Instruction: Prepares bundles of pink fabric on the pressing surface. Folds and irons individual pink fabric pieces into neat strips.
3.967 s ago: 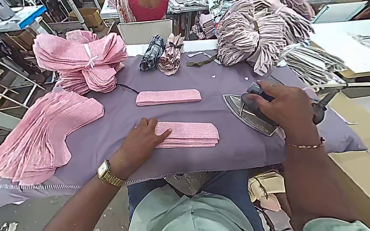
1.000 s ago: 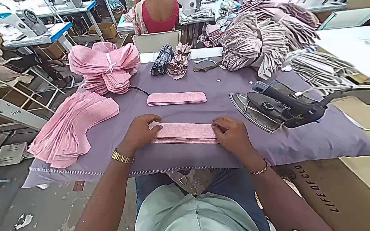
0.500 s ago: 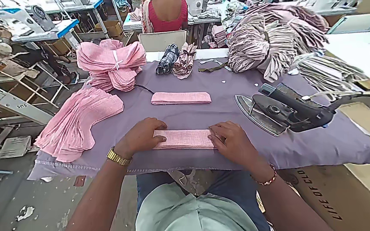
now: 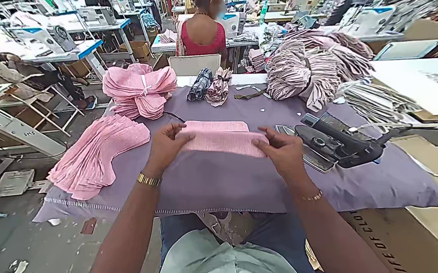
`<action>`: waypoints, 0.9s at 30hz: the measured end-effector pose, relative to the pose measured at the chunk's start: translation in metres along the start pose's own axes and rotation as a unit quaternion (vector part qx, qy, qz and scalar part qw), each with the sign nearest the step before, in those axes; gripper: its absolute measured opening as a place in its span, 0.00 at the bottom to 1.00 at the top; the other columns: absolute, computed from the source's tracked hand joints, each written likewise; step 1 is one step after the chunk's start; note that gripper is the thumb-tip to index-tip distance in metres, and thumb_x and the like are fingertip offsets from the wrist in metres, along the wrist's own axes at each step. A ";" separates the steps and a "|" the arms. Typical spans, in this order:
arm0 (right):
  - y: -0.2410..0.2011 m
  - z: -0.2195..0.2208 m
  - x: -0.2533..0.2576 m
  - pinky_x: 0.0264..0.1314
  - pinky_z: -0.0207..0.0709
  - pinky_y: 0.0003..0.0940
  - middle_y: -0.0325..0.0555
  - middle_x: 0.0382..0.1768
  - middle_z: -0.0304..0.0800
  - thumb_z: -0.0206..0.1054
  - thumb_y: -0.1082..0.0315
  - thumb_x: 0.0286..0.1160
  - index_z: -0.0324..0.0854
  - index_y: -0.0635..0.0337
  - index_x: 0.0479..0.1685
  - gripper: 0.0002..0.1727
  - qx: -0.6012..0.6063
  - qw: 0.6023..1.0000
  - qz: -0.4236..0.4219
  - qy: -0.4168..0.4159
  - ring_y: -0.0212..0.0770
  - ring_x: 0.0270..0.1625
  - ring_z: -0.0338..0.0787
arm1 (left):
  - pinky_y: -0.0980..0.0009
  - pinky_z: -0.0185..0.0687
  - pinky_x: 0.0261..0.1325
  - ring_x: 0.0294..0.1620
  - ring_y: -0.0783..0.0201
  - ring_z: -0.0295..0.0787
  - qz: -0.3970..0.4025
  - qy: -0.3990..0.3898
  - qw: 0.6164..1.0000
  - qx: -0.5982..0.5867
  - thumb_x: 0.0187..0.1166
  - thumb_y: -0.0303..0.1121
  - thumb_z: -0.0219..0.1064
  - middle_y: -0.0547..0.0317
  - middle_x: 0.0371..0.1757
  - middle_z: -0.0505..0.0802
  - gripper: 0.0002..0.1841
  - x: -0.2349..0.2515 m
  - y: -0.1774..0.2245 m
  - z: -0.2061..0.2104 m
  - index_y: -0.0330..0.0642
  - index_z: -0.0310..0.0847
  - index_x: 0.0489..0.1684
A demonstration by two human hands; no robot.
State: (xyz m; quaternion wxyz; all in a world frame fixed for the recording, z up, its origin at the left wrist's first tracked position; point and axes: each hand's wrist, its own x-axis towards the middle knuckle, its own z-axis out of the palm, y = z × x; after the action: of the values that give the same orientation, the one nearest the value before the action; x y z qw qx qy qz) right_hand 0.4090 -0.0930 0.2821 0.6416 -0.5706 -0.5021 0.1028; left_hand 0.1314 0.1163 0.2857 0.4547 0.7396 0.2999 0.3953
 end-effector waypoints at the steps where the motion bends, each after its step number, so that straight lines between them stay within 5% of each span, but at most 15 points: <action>1: 0.004 0.004 0.014 0.27 0.88 0.34 0.45 0.33 0.96 0.82 0.69 0.65 0.90 0.62 0.61 0.22 -0.005 0.999 0.022 0.029 0.36 0.26 0.91 | 0.60 0.96 0.44 0.39 0.61 0.96 0.006 0.024 1.000 -0.017 0.65 0.33 0.86 0.56 0.43 0.97 0.22 0.014 0.000 0.004 0.41 0.87 0.57; 4: 0.027 0.016 0.055 0.28 0.89 0.37 0.47 0.35 0.97 0.80 0.70 0.69 0.90 0.61 0.61 0.20 0.004 0.987 0.144 0.065 0.39 0.27 0.92 | 0.60 0.94 0.45 0.40 0.62 0.95 -0.016 0.058 0.998 0.014 0.68 0.34 0.83 0.56 0.47 0.97 0.23 0.055 -0.018 0.016 0.42 0.85 0.61; 6: 0.045 0.020 0.065 0.39 0.92 0.39 0.50 0.42 0.97 0.78 0.72 0.71 0.89 0.65 0.61 0.18 -0.008 0.982 0.177 0.069 0.40 0.34 0.95 | 0.55 0.93 0.49 0.42 0.59 0.95 -0.034 0.061 0.994 0.083 0.71 0.37 0.80 0.53 0.50 0.96 0.24 0.073 -0.040 0.024 0.42 0.84 0.65; 9: 0.058 0.018 0.055 0.56 0.92 0.40 0.52 0.53 0.97 0.77 0.70 0.71 0.90 0.66 0.60 0.18 -0.128 0.980 0.133 0.075 0.39 0.50 0.97 | 0.49 0.85 0.68 0.61 0.56 0.91 -0.009 0.042 0.972 0.232 0.82 0.43 0.69 0.50 0.65 0.92 0.25 0.079 -0.067 0.031 0.42 0.80 0.75; 11: 0.062 0.015 0.044 0.71 0.86 0.41 0.52 0.64 0.93 0.75 0.66 0.73 0.91 0.64 0.60 0.18 -0.219 0.974 0.029 0.053 0.40 0.67 0.92 | 0.49 0.75 0.80 0.74 0.54 0.84 0.069 0.033 0.953 0.292 0.87 0.45 0.63 0.49 0.72 0.88 0.24 0.070 -0.068 0.034 0.40 0.81 0.75; 14: 0.067 0.025 0.040 0.83 0.72 0.56 0.51 0.76 0.84 0.66 0.58 0.79 0.88 0.57 0.67 0.22 -0.347 0.931 -0.079 -0.082 0.50 0.82 0.79 | 0.51 0.75 0.80 0.75 0.56 0.84 0.186 -0.038 0.910 0.369 0.88 0.41 0.57 0.55 0.71 0.90 0.19 0.061 -0.054 0.041 0.45 0.89 0.66; 17: 0.051 0.040 0.041 0.84 0.50 0.77 0.46 0.89 0.68 0.53 0.44 0.89 0.75 0.50 0.83 0.31 -0.484 0.821 0.070 -0.295 0.53 0.93 0.60 | 0.52 0.69 0.85 0.81 0.58 0.79 0.117 -0.189 0.858 0.464 0.90 0.39 0.51 0.59 0.75 0.89 0.21 0.055 -0.043 0.047 0.48 0.89 0.68; 19: 0.049 0.040 0.040 0.83 0.52 0.77 0.45 0.86 0.72 0.50 0.47 0.91 0.79 0.50 0.79 0.27 -0.491 0.814 0.073 -0.301 0.53 0.91 0.64 | 0.50 0.65 0.87 0.85 0.57 0.75 0.093 -0.218 0.847 0.476 0.89 0.37 0.51 0.59 0.78 0.86 0.21 0.054 -0.042 0.045 0.49 0.87 0.71; 22: 0.054 0.029 0.027 0.82 0.57 0.75 0.47 0.76 0.85 0.55 0.53 0.89 0.89 0.51 0.65 0.22 -0.453 0.868 -0.052 -0.197 0.57 0.85 0.75 | 0.45 0.57 0.91 0.89 0.53 0.68 0.134 -0.172 0.870 0.443 0.87 0.34 0.53 0.54 0.81 0.83 0.21 0.043 -0.042 0.040 0.50 0.86 0.73; 24: 0.045 0.021 0.010 0.80 0.67 0.68 0.46 0.68 0.91 0.55 0.53 0.89 0.92 0.52 0.60 0.21 -0.395 0.902 -0.132 -0.117 0.52 0.78 0.84 | 0.49 0.66 0.87 0.84 0.56 0.75 0.214 -0.077 0.892 0.392 0.85 0.34 0.56 0.55 0.76 0.87 0.19 0.022 -0.034 0.034 0.51 0.89 0.67; 27: 0.029 0.013 -0.021 0.58 0.88 0.42 0.43 0.47 0.99 0.62 0.59 0.85 0.95 0.57 0.49 0.17 -0.261 0.947 -0.165 -0.091 0.36 0.51 0.96 | 0.65 0.84 0.69 0.63 0.71 0.88 0.227 0.026 0.920 0.319 0.87 0.38 0.61 0.70 0.58 0.96 0.14 -0.014 -0.023 0.013 0.55 0.95 0.56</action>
State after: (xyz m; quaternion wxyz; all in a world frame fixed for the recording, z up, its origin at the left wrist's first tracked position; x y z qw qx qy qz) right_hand 0.4019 -0.0905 0.2448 0.4301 -0.6156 -0.6544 -0.0877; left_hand 0.1337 0.1087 0.2573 0.0849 0.8832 0.2453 0.3906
